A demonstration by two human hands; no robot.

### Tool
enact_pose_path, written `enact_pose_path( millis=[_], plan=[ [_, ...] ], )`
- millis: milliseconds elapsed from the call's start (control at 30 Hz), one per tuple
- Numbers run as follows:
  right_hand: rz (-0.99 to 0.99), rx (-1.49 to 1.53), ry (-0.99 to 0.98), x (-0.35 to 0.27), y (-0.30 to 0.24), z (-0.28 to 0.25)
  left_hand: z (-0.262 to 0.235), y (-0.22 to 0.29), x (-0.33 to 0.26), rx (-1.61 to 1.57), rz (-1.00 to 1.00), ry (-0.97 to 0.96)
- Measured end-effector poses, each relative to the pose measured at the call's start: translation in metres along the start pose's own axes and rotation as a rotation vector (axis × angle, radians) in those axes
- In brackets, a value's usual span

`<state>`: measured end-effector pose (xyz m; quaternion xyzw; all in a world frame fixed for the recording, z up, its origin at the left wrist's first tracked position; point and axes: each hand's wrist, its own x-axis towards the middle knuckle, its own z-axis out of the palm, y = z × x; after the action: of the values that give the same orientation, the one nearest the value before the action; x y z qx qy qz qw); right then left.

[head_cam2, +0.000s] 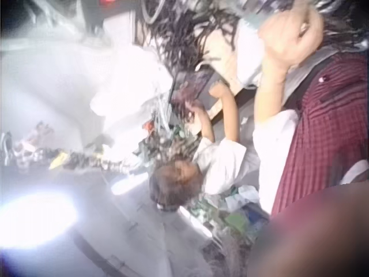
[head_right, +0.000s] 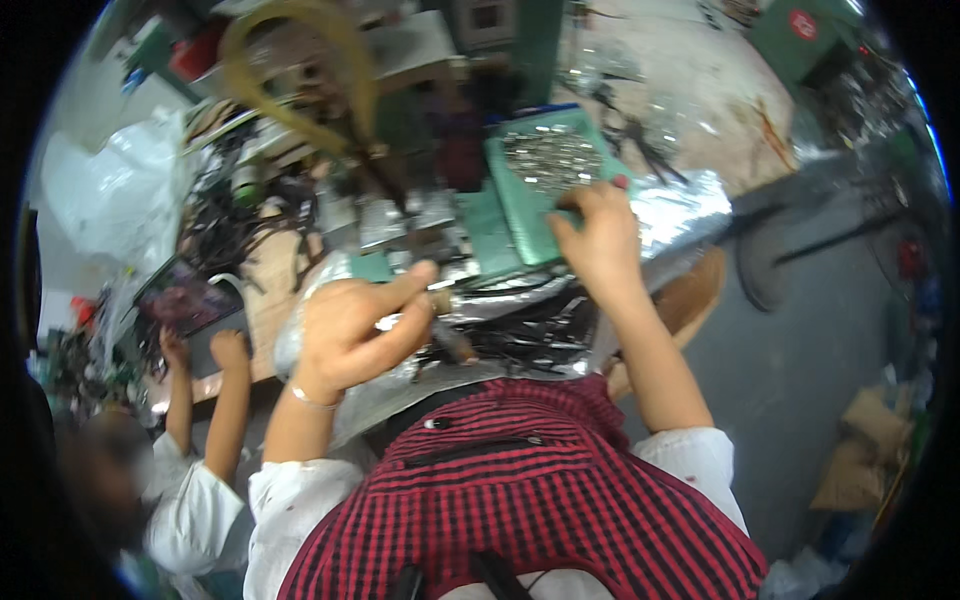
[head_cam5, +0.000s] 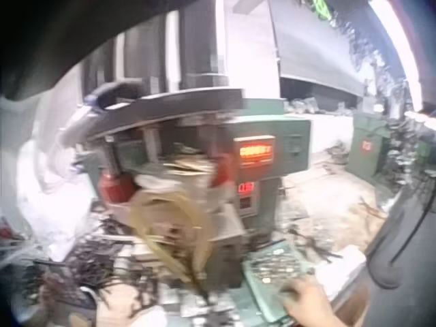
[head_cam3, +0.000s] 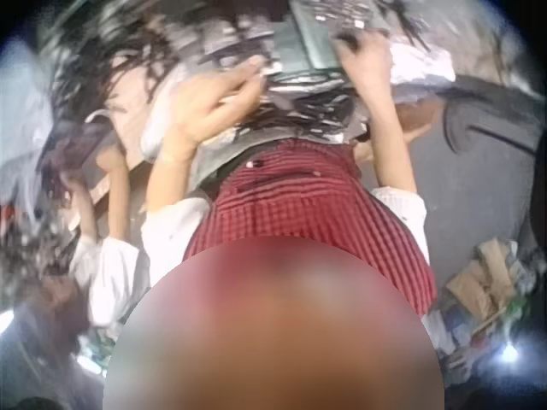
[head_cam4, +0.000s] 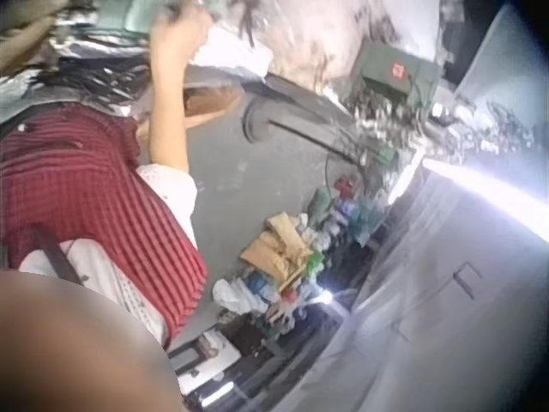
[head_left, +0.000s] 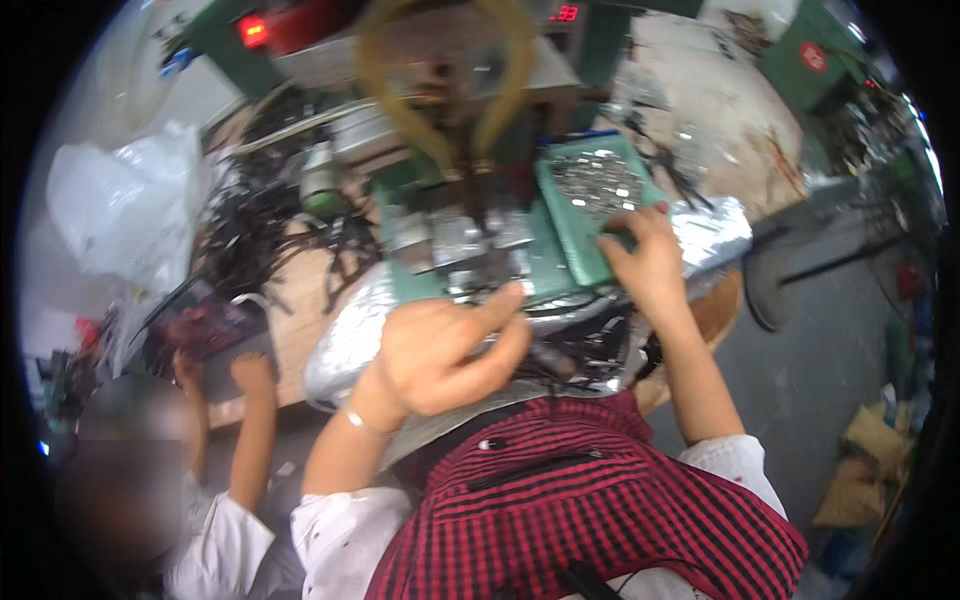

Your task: The person repeatedly picks small metal components from a tray and places them into a press machine, then removes the processed items. The task is performed continuously with both hands while a coworker uses a tablet nearby.

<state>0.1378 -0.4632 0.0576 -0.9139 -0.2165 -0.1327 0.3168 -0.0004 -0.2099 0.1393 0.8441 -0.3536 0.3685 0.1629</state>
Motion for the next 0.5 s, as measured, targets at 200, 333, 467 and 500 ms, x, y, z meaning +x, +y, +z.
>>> enact_pose_path(
  millis=[200, 333, 467, 500],
  plan=[
    [-0.001, -0.111, 0.161, -0.005, 0.002, 0.013, -0.029, 0.029, -0.04, 0.42, -0.298, -0.025],
    [0.316, 0.241, 0.11, -0.008, 0.003, 0.011, -0.072, -0.039, -0.083, 0.812, -0.667, -0.024],
    [0.187, 0.234, 0.107, 0.011, -0.012, 0.016, -0.093, -0.109, -0.155, 1.171, -0.798, -0.618],
    [0.152, 0.32, 0.121, 0.012, -0.014, 0.02, -0.088, -0.121, -0.176, 1.23, -0.758, -0.702]
  ],
)
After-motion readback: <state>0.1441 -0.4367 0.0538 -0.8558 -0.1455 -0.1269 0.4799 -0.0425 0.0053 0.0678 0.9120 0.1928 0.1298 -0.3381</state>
